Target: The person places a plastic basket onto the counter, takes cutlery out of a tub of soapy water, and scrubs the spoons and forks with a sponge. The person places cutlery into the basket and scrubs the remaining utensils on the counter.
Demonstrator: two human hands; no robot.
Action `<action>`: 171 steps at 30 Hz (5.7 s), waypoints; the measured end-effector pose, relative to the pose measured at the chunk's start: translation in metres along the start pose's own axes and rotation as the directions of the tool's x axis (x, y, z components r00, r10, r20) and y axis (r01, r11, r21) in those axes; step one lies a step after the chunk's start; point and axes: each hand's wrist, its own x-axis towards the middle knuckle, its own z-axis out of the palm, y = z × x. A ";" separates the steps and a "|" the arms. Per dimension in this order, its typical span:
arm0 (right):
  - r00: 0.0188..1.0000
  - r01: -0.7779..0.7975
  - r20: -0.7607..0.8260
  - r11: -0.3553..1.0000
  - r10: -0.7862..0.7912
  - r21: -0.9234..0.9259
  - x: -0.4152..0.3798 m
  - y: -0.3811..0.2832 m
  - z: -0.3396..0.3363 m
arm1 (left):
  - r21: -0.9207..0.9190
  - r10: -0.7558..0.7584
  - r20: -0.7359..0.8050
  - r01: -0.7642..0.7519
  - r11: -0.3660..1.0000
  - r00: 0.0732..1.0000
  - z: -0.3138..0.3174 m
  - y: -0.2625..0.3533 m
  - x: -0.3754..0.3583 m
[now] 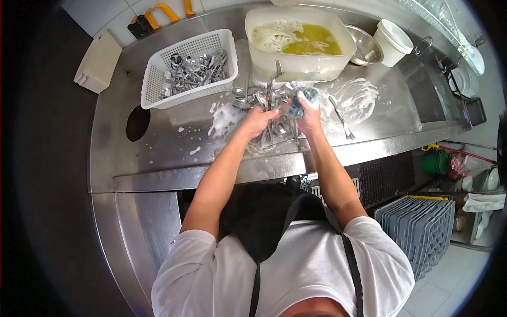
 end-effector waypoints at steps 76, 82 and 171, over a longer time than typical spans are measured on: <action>0.986 0.163 0.084 0.731 -0.144 -0.662 -0.024 0.025 0.049 | -0.480 0.024 -0.668 -0.455 0.750 0.744 -0.010 0.025 -0.075; 0.758 0.647 0.607 0.149 -0.239 -0.748 0.034 0.017 0.000 | -0.070 0.050 -0.336 -0.078 0.995 0.940 -0.032 0.025 -0.072; 0.942 0.152 -0.113 0.699 -0.317 -0.699 0.005 -0.030 -0.111 | 0.978 0.095 0.117 -0.098 -0.185 0.989 0.022 -0.003 0.053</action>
